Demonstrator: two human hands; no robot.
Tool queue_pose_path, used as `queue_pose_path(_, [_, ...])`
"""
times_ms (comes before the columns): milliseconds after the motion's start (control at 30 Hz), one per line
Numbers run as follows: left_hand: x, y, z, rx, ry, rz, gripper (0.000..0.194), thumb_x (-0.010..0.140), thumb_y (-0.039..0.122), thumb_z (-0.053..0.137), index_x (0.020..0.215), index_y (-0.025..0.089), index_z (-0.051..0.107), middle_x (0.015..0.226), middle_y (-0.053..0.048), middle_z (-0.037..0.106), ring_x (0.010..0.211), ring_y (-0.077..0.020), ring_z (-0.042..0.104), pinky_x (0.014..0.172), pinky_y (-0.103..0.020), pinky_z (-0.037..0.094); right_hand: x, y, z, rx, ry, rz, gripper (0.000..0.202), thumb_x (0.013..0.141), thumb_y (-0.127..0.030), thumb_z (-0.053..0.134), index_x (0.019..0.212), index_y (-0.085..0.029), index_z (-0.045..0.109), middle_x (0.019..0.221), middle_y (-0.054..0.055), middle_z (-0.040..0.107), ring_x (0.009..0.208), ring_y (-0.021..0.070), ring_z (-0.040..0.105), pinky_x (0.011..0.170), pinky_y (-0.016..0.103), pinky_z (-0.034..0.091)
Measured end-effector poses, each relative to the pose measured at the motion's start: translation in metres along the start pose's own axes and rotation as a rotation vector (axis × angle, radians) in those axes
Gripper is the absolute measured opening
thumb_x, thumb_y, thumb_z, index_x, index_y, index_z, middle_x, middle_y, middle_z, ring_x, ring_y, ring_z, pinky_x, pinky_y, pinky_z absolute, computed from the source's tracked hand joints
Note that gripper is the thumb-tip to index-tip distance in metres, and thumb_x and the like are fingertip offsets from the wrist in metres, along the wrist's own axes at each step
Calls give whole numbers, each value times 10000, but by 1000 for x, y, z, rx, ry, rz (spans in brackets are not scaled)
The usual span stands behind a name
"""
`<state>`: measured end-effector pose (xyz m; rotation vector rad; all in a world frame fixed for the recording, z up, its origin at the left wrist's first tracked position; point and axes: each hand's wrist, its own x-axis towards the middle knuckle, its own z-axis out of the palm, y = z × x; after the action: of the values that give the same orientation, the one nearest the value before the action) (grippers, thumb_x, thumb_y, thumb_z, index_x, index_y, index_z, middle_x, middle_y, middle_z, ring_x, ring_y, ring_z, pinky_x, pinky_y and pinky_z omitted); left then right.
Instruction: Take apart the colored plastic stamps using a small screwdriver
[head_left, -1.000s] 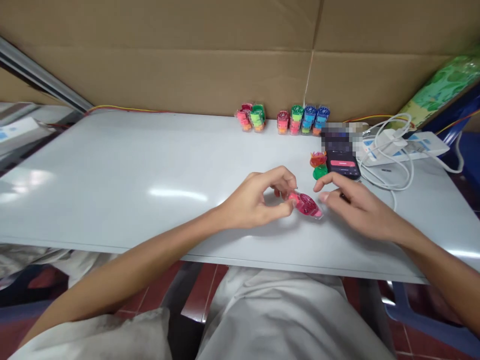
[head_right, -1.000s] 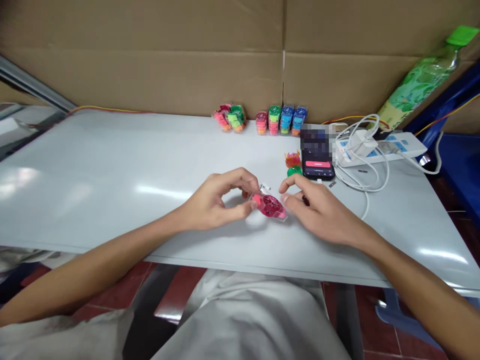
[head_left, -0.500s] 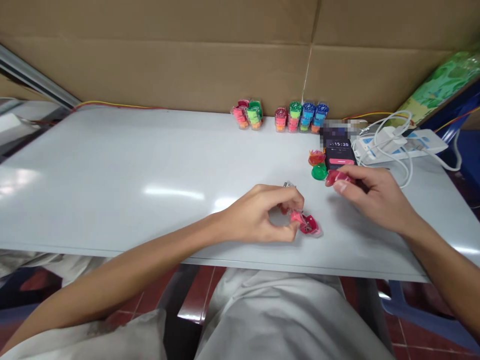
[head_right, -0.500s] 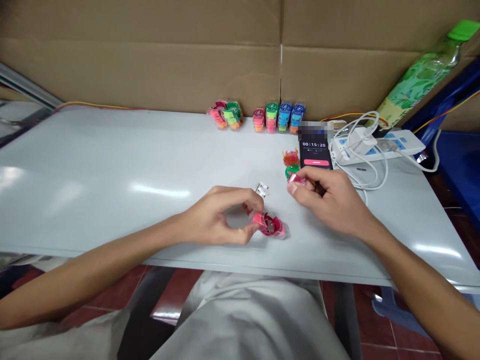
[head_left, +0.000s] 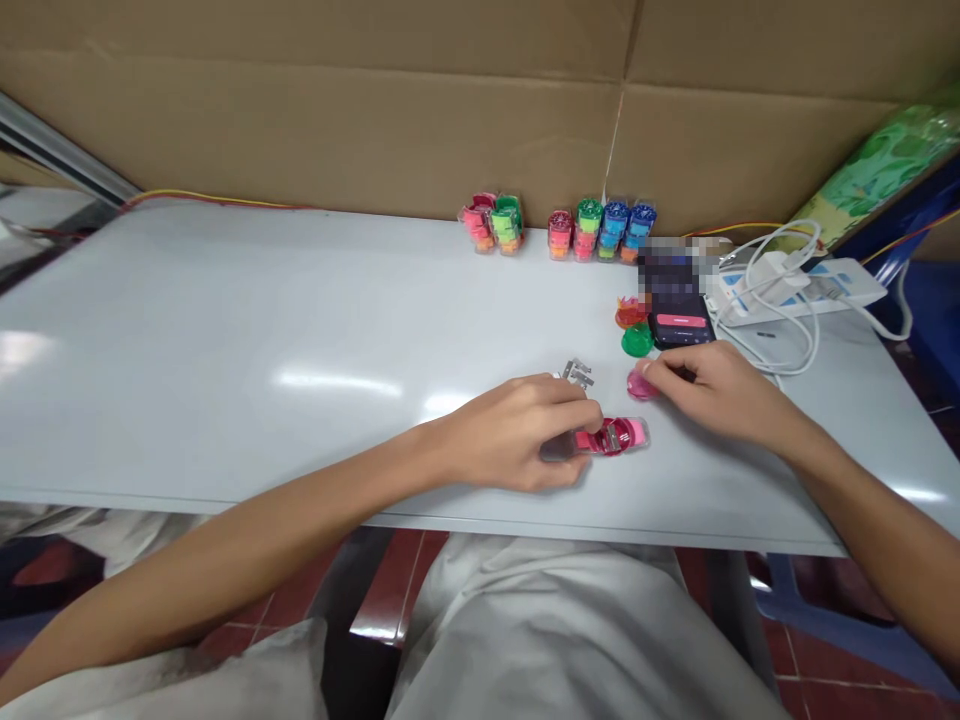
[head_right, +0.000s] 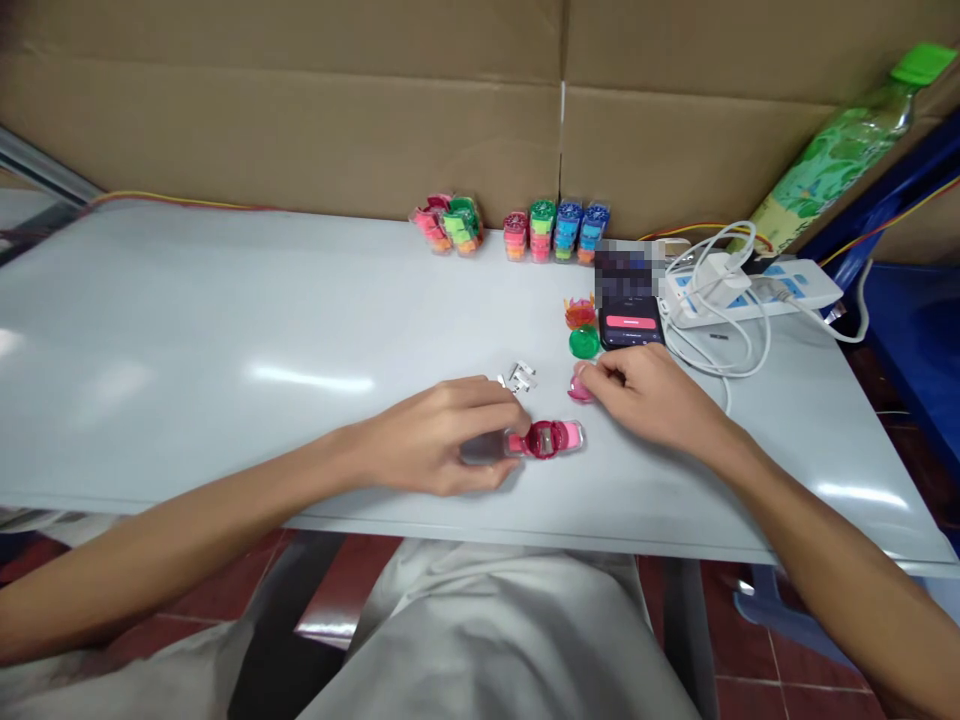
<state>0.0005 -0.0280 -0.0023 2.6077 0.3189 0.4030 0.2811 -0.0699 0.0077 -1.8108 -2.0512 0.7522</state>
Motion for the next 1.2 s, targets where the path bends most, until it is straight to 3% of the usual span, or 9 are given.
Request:
queue_pose_path(100, [0,0,0,2,-8,-1,126,925,220,643,1021,152,688,898,-41,655,801,-184,596,790,-304,497,-1,1,-6,-99,109,12,562,1049,-555,540,600,-216,521,535,-47,443,547,123,368,571,350,262])
queue_pose_path(200, [0,-1,-1,-5,-10,-2,113,937,227,648,1027,163,671,903,-37,651,805,-178,588,788,-294,491,-4,-1,-10,-110,164,-25,424,1014,-515,617,702,-229,624,540,-65,467,535,115,393,572,331,296])
queue_pose_path(300, [0,-1,-1,-6,-16,-9,121,944,232,650,1041,164,671,909,-38,648,809,-178,588,788,-291,491,-6,-2,-6,-86,111,-127,199,972,-439,696,923,-249,730,557,-88,489,532,109,430,594,306,340])
queue_pose_path(400, [0,0,-1,-5,-18,-14,123,936,227,654,1039,160,669,909,-38,643,804,-179,586,782,-294,491,-5,-1,0,-90,47,-204,145,971,-365,696,1019,-243,758,584,-82,517,547,110,459,599,298,347])
queue_pose_path(567, [0,1,-1,11,-13,-8,110,946,235,627,1028,171,663,908,-41,646,803,-182,590,767,-291,485,-4,1,-4,-42,7,-309,222,1047,-333,597,1099,-251,797,676,-43,650,596,124,537,624,294,390])
queue_pose_path(733, [0,0,-1,20,-28,-14,138,962,249,610,1068,184,669,932,-42,664,822,-188,604,783,-301,490,-3,6,-13,-84,27,-309,215,1011,-390,664,1133,-274,797,779,-8,709,664,163,585,641,316,415])
queue_pose_path(933, [-1,0,-1,37,-37,-23,153,968,254,603,1074,176,681,944,-47,678,826,-191,612,788,-304,497,0,13,-11,-63,-31,-393,226,1056,-302,593,1167,-283,789,1087,38,781,925,204,699,823,352,501])
queue_pose_path(1067, [-1,0,-2,55,-50,-17,155,979,264,595,1078,176,676,942,-48,681,824,-196,618,790,-314,498,2,16,-13,27,131,-380,175,1026,-355,685,1140,-321,813,1092,35,771,942,214,696,798,364,498])
queue_pose_path(1200, [-2,-1,-2,66,-53,-16,150,986,274,590,1075,182,667,942,-48,685,816,-193,625,803,-318,497,8,25,-13,43,268,-315,184,1025,-302,660,1117,-298,818,1119,59,737,968,227,686,790,377,490])
